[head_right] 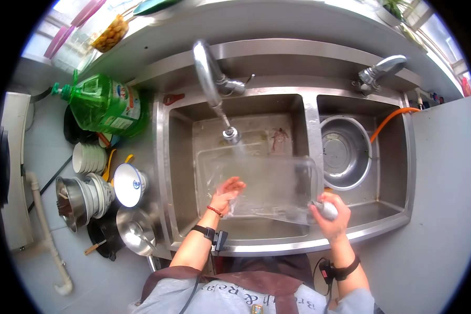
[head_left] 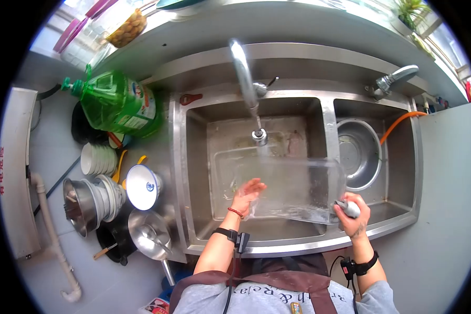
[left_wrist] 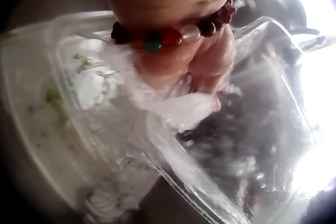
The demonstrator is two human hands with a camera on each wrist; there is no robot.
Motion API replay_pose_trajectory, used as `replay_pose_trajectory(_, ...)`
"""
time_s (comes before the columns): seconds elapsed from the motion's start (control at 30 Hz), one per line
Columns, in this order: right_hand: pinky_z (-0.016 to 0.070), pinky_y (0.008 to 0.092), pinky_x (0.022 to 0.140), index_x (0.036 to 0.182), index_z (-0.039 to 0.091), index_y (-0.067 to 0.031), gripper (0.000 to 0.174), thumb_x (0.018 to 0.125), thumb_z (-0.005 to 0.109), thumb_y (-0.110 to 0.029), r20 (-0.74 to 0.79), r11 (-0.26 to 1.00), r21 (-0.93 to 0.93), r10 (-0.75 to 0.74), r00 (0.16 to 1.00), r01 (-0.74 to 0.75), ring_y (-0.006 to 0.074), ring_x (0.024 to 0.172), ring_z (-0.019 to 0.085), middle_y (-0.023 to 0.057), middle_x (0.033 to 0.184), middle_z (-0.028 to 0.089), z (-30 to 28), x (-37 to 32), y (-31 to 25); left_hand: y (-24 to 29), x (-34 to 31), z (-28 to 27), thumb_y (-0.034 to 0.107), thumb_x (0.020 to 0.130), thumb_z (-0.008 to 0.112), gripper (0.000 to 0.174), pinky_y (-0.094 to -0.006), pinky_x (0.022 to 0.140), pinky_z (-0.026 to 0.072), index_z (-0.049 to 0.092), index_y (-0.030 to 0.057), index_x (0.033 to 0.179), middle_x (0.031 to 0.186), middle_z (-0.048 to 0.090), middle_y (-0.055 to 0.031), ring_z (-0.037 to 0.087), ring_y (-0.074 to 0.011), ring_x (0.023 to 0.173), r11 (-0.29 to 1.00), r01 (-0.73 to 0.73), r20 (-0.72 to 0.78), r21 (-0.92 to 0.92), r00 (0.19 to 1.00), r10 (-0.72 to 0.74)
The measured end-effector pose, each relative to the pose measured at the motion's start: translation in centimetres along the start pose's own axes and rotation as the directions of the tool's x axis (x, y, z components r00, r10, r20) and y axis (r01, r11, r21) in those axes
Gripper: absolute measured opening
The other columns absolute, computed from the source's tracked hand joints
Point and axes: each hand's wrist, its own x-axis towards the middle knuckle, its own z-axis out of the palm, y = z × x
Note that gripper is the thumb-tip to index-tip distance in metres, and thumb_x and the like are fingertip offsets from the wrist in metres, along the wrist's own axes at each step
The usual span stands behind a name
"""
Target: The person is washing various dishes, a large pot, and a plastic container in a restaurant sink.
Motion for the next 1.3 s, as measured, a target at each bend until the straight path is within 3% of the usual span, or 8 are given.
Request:
replay_pose_trajectory(0.1,0.0462,0.0333,0.075,0.080,0.053,-0.0057,0.024,0.067,0.071,0.003,0.044,0.918,-0.122,-0.374,0.926,0.377,0.0224,0.073,0.058,0.0083,0.085,0.063,-4.3,-0.5,1.4,1.3,1.7,3.5,-0.007,0.084,0.053,0.044,-0.0347,0.098,0.0436,0.055,0.0049,0.126,0.117,0.063,-0.0126,0.058,-0.0221,0.113,0.945,-0.245,0.091,0.217,0.969,0.230)
replay_pose_trajectory(0.3,0.0456,0.0363,0.089,0.095,0.058,-0.0017,0.024,0.072,0.063,0.004,-0.460,0.976,-0.217,-0.112,0.881,0.010,0.0246,0.096,0.057,0.0118,0.108,0.063,-11.4,-1.2,7.0,9.7,3.7,17.7,-0.006,0.089,0.047,0.032,-0.0329,0.092,0.0483,0.060,0.0029,0.116,0.113,0.064,-0.0107,0.061,-0.0185,0.104,0.578,-0.696,0.417,0.426,0.718,0.557)
replay_pose_trajectory(0.43,0.0431,0.0351,0.096,0.113,0.058,-0.0007,0.037,0.076,0.059,0.006,-0.658,0.972,-0.235,-0.138,0.740,-0.028,0.0220,0.106,0.057,0.0100,0.120,0.060,-18.1,1.1,11.6,4.0,6.7,26.2,-0.020,0.074,0.038,0.054,-0.0323,0.097,0.0464,0.052,-0.0002,0.123,0.118,0.061,-0.0114,0.058,-0.0197,0.111,0.715,-0.518,0.315,0.469,0.855,0.413)
replay_pose_trajectory(0.57,0.0412,0.0353,0.099,0.123,0.056,-0.0018,0.052,0.072,0.060,0.006,-0.425,0.915,-0.404,-0.201,0.883,0.014,0.0259,0.113,0.056,0.0140,0.122,0.059,-19.1,8.3,5.5,-5.8,10.7,32.7,-0.007,0.075,0.049,0.051,-0.0407,0.094,0.0453,0.041,-0.0036,0.125,0.114,0.057,-0.0225,0.058,-0.0346,0.107,0.674,-0.054,0.105,0.737,0.994,-0.035)
replay_pose_trajectory(0.73,0.0366,0.0361,0.106,0.137,0.040,-0.0031,0.074,0.067,0.063,0.002,-0.096,0.877,-0.442,-0.257,0.962,0.190,0.0332,0.126,0.046,0.0204,0.134,0.048,-15.8,22.4,6.0,-7.9,12.9,37.1,0.009,0.078,0.062,0.054,-0.0426,0.089,0.0481,0.037,-0.0124,0.120,0.110,0.058,-0.0319,0.060,-0.0412,0.104,0.730,0.492,-0.215,0.474,0.869,-0.446)
replay_pose_trajectory(1.07,0.0392,0.0337,0.102,0.146,0.028,-0.0095,0.093,0.063,0.067,0.005,0.298,0.969,-0.164,-0.129,0.946,0.184,0.0278,0.127,0.044,0.0153,0.141,0.044,-12.2,33.4,9.6,-16.1,17.1,33.2,0.011,0.080,0.062,0.076,-0.0367,0.108,0.0336,0.021,-0.0073,0.142,0.137,0.041,-0.0286,0.046,-0.0349,0.126,0.749,0.405,-0.430,0.524,0.885,-0.178)
replay_pose_trajectory(1.13,0.0412,0.0324,0.098,0.146,0.029,-0.0105,0.094,0.061,0.065,0.004,0.436,0.776,0.605,-0.134,0.890,-0.179,0.0225,0.119,0.049,0.0129,0.140,0.044,-13.6,31.1,4.2,-15.6,16.4,33.0,0.019,0.083,0.063,0.087,-0.0377,0.111,0.0296,0.008,-0.0062,0.146,0.147,0.026,-0.0293,0.030,-0.0348,0.138,0.716,0.385,-0.304,0.582,0.920,-0.248)
replay_pose_trajectory(1.3,0.0424,0.0315,0.095,0.141,0.034,-0.0056,0.085,0.061,0.063,-0.002,0.469,0.897,0.423,-0.097,0.878,-0.127,0.0193,0.116,0.050,0.0123,0.139,0.045,-18.1,27.8,6.9,-7.4,8.4,31.2,0.019,0.083,0.064,0.067,-0.0387,0.112,0.0294,0.035,-0.0021,0.140,0.143,0.036,-0.0224,0.035,-0.0293,0.136,0.841,-0.075,0.250,0.536,0.966,-0.073)
